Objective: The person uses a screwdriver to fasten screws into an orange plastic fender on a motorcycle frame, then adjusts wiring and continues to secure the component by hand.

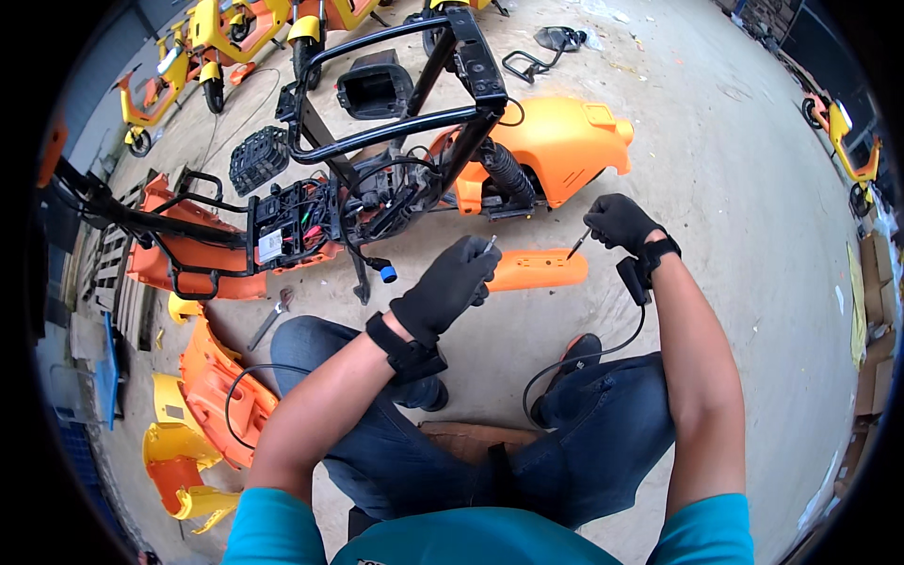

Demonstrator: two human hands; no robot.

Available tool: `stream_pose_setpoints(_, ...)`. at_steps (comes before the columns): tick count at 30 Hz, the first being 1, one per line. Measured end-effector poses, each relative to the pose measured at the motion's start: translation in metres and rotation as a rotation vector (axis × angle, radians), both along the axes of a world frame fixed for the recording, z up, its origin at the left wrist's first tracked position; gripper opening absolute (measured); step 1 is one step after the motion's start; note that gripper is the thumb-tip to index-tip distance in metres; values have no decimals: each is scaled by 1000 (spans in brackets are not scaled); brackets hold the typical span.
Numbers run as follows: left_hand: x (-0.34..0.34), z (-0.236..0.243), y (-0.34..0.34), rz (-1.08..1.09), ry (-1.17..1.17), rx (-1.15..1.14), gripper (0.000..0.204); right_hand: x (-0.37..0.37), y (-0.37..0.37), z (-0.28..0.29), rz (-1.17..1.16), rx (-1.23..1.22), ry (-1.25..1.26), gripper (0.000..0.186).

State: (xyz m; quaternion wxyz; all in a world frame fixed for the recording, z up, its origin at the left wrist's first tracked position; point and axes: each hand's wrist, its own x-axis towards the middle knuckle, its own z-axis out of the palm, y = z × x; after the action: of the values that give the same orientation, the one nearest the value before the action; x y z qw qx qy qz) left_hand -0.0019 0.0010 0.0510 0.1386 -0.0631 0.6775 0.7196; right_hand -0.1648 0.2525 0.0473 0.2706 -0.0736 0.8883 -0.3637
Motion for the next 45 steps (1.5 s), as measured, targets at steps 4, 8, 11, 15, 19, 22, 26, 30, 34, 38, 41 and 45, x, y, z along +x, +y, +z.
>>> stream_pose_setpoints(4,-8,-34,17,104,-205,244,16,13,-4,28,-112,-339,-51,18)
stream_pose_setpoints(8,-16,-49,26,72,-159,167,18,17,11,41,-273,-810,-46,21)
stream_pose_setpoints(11,-25,-38,27,22,-134,174,19,33,19,56,-378,-1015,-241,24)
stream_pose_setpoints(15,-60,3,18,-34,-69,90,19,84,4,66,-229,-783,-256,28)
stream_pose_setpoints(19,-90,7,-6,-73,-103,190,14,128,-26,54,-233,-798,-294,29)
stream_pose_setpoints(22,-107,5,-13,-54,-133,270,16,156,-45,23,-338,-815,-316,27)
stream_pose_setpoints(26,-114,-4,-13,-112,-138,277,15,177,-58,-16,-276,-818,-395,30)
stream_pose_setpoints(30,-112,-5,-19,-163,-126,230,21,176,-60,-19,-236,-834,-413,32)
stream_pose_setpoints(34,-111,-10,-17,-179,-141,268,27,172,-65,-20,-243,-870,-405,28)
stream_pose_setpoints(38,-110,-24,-13,-193,-195,263,25,174,-64,-30,-238,-840,-379,26)
stream_pose_setpoints(41,-111,-36,-16,-173,-244,186,22,180,-62,-40,-284,-879,-376,26)
stream_pose_setpoints(45,-108,-49,-23,-189,-327,30,19,176,-57,-60,-338,-878,-398,31)
